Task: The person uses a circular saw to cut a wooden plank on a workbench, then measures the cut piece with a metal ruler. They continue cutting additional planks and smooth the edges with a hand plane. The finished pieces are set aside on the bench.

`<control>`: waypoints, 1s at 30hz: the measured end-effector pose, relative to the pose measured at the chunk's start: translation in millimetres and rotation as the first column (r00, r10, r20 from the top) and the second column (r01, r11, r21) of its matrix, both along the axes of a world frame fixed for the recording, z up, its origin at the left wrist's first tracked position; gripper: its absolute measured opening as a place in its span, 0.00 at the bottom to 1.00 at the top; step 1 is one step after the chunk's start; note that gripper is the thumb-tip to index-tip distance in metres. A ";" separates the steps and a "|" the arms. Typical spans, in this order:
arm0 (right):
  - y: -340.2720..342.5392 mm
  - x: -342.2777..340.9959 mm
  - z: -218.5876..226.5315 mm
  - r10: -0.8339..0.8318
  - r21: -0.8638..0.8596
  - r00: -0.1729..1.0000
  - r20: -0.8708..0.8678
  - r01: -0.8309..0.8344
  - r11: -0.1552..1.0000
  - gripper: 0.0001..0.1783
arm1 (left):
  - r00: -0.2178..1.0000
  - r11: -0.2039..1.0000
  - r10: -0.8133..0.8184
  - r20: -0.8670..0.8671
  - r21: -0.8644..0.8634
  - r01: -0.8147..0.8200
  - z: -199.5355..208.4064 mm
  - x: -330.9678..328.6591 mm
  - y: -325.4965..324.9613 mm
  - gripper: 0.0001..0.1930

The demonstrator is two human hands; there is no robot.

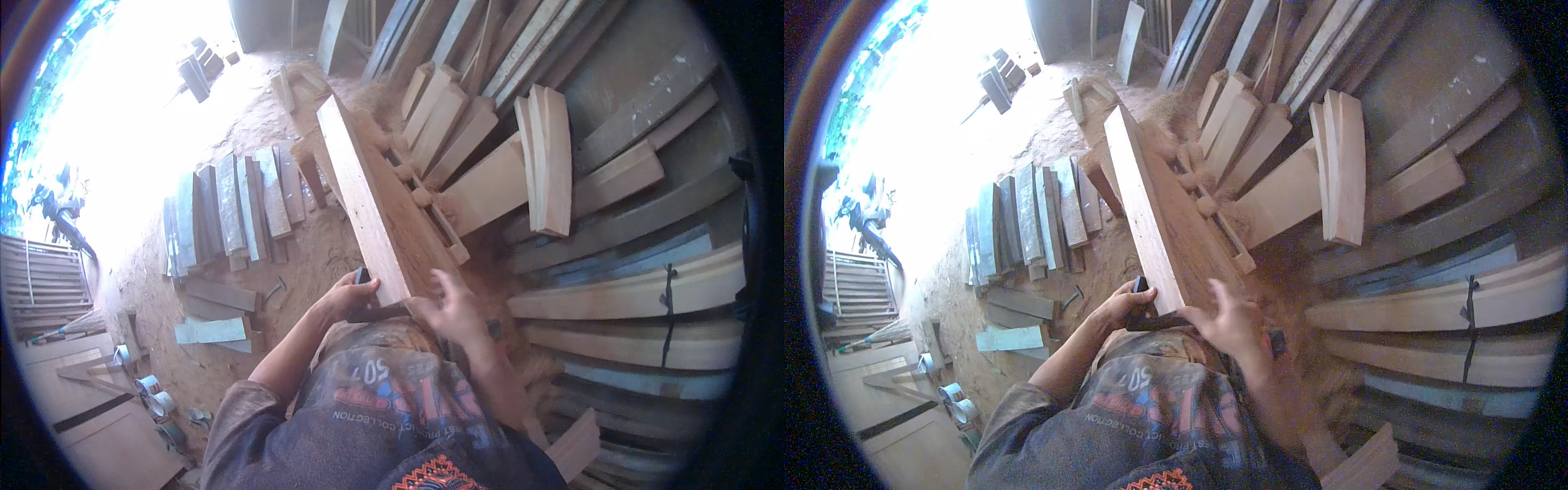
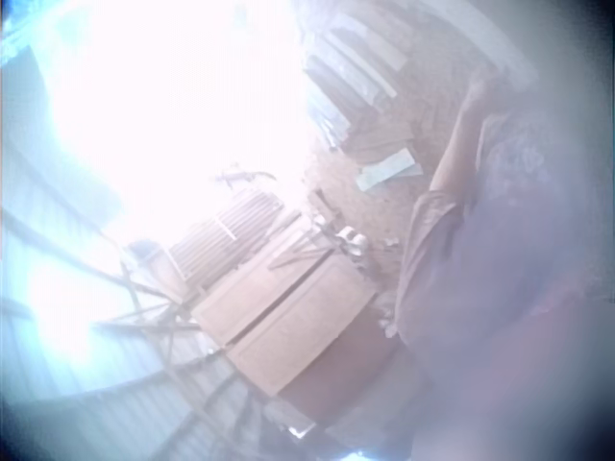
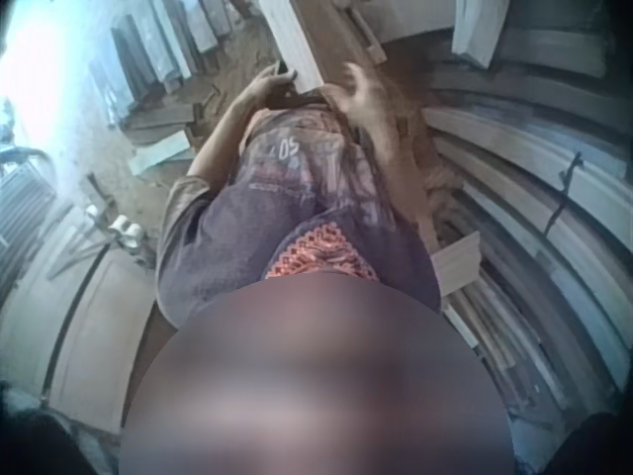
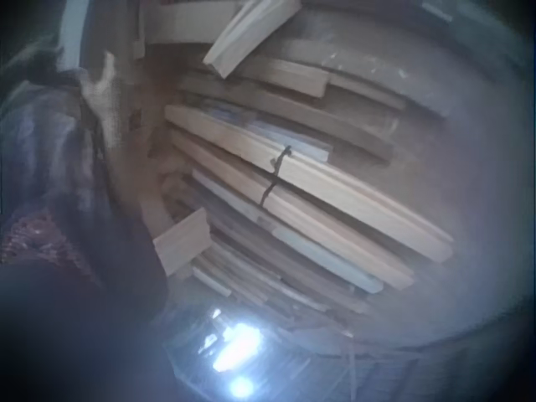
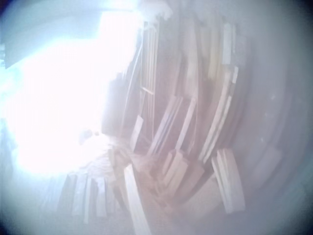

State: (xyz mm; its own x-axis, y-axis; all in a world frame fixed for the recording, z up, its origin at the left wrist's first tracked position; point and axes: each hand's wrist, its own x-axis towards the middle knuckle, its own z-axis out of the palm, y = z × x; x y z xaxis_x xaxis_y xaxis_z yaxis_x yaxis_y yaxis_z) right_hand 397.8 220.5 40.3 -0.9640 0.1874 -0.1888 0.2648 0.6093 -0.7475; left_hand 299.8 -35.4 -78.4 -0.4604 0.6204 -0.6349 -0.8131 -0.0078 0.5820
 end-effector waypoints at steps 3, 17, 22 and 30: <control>-44.4 -29.2 -18.2 0.094 0.062 0.996 0.011 -0.094 0.994 0.34 | 0.999 0.995 0.031 0.038 0.092 -0.035 1.4 3.7 -3.0 0.17; -38.3 -26.6 -86.2 0.086 0.233 0.988 -0.125 -0.055 0.971 0.31 | 0.757 0.787 0.597 0.264 -0.377 -0.489 -62.6 30.3 -48.1 0.15; -33.8 -4.6 -101.7 -0.075 0.095 0.990 -0.120 0.086 0.992 0.35 | 0.931 0.595 0.365 -0.020 -0.764 -0.249 -95.8 78.7 -110.9 0.30; -36.3 -1.7 -121.2 -0.115 0.070 0.987 -0.116 0.124 0.990 0.26 | 0.995 0.762 -0.083 -0.058 -0.647 0.026 -90.0 106.4 -152.5 0.18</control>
